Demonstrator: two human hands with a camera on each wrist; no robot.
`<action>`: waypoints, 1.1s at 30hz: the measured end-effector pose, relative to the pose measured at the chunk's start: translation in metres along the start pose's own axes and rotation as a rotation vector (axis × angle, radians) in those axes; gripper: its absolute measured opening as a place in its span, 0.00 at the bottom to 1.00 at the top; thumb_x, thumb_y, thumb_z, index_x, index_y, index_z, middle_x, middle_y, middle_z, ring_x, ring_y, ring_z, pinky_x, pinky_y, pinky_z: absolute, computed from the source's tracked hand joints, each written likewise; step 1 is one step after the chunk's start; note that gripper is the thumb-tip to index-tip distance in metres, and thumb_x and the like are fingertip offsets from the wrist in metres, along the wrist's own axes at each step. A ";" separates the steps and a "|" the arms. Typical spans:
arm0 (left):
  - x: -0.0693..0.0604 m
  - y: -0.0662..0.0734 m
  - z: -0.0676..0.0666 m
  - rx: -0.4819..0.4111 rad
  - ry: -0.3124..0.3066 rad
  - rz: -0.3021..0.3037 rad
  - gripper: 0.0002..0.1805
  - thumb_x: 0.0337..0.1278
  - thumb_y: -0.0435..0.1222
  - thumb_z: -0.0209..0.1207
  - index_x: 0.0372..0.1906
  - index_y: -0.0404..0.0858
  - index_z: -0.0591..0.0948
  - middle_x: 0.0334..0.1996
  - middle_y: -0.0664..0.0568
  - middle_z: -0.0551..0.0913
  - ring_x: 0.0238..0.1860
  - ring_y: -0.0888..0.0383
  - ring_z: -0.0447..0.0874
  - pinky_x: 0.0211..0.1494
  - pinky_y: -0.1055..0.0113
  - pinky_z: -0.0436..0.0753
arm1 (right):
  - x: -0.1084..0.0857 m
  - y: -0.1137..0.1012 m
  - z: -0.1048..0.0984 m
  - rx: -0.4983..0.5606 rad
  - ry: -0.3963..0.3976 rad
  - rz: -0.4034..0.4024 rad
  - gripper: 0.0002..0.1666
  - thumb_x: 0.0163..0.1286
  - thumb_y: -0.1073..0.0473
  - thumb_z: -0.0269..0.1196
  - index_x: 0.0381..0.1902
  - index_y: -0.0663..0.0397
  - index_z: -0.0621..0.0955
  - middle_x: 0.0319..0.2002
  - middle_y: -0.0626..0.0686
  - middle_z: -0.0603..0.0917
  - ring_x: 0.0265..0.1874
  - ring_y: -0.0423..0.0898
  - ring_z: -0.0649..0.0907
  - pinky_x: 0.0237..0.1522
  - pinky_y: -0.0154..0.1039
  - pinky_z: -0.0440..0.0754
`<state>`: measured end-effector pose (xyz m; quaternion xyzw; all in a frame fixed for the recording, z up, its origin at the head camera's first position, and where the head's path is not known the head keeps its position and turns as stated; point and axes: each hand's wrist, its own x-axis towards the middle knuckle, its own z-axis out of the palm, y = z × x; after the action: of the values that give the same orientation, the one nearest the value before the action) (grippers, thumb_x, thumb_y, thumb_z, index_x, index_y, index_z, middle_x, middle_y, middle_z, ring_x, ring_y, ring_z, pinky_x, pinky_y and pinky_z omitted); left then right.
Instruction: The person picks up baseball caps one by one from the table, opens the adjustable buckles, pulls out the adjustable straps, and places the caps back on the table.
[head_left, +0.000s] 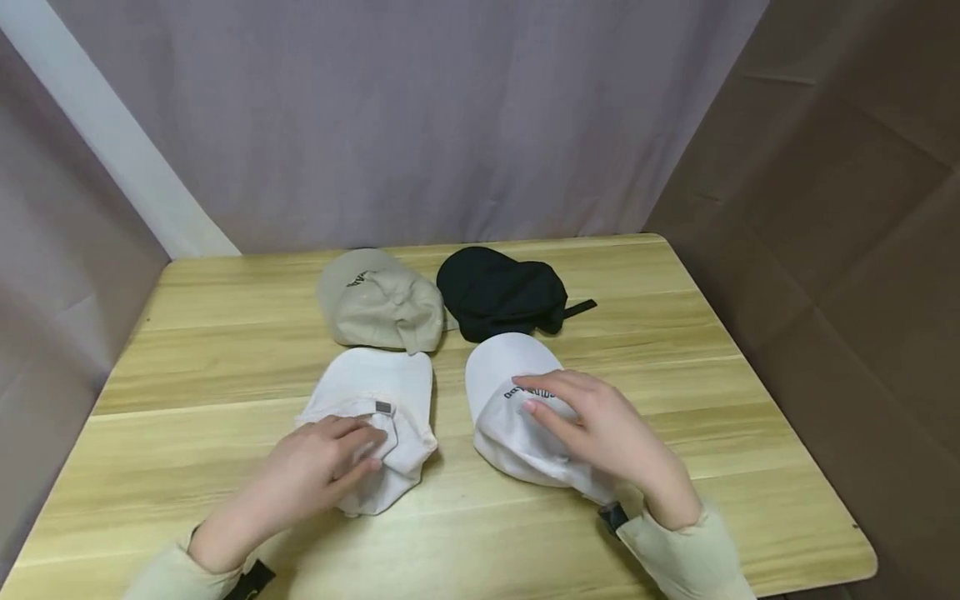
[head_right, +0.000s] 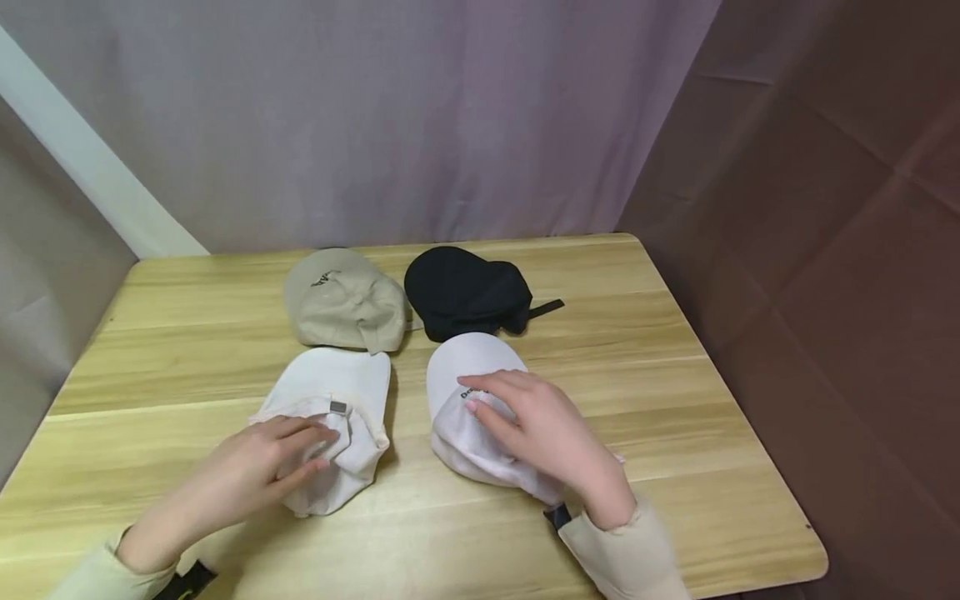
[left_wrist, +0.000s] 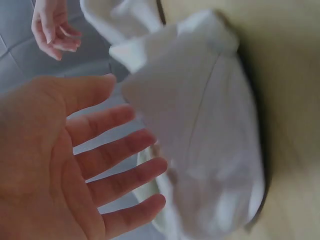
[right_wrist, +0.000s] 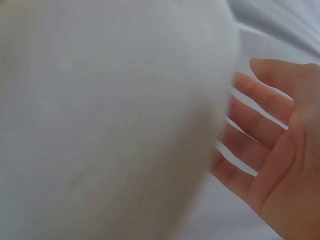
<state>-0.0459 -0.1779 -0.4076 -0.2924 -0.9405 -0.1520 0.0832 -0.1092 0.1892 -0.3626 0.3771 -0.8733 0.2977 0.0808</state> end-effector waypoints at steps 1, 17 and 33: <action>-0.001 0.001 0.002 0.002 -0.006 0.004 0.18 0.62 0.44 0.67 0.54 0.42 0.85 0.51 0.47 0.85 0.50 0.48 0.84 0.51 0.50 0.83 | -0.001 -0.003 0.005 0.012 -0.007 -0.013 0.18 0.71 0.56 0.66 0.58 0.43 0.84 0.52 0.41 0.85 0.52 0.41 0.83 0.54 0.44 0.80; 0.015 -0.033 0.006 -0.038 0.080 -0.076 0.17 0.58 0.38 0.68 0.52 0.37 0.85 0.41 0.50 0.82 0.39 0.55 0.79 0.39 0.57 0.82 | 0.003 -0.022 0.053 0.055 -0.074 -0.089 0.15 0.73 0.54 0.64 0.55 0.45 0.84 0.49 0.40 0.86 0.47 0.36 0.83 0.51 0.39 0.80; 0.049 -0.056 -0.003 -0.282 -0.330 -0.070 0.10 0.68 0.45 0.61 0.38 0.43 0.79 0.29 0.60 0.77 0.29 0.64 0.74 0.34 0.64 0.76 | 0.029 -0.043 0.072 0.074 -0.140 0.001 0.17 0.78 0.49 0.58 0.58 0.45 0.83 0.53 0.42 0.85 0.54 0.39 0.81 0.57 0.41 0.78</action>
<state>-0.1175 -0.1967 -0.4062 -0.2892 -0.9204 -0.2348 -0.1187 -0.0926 0.1067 -0.3902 0.3993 -0.8654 0.3027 0.0053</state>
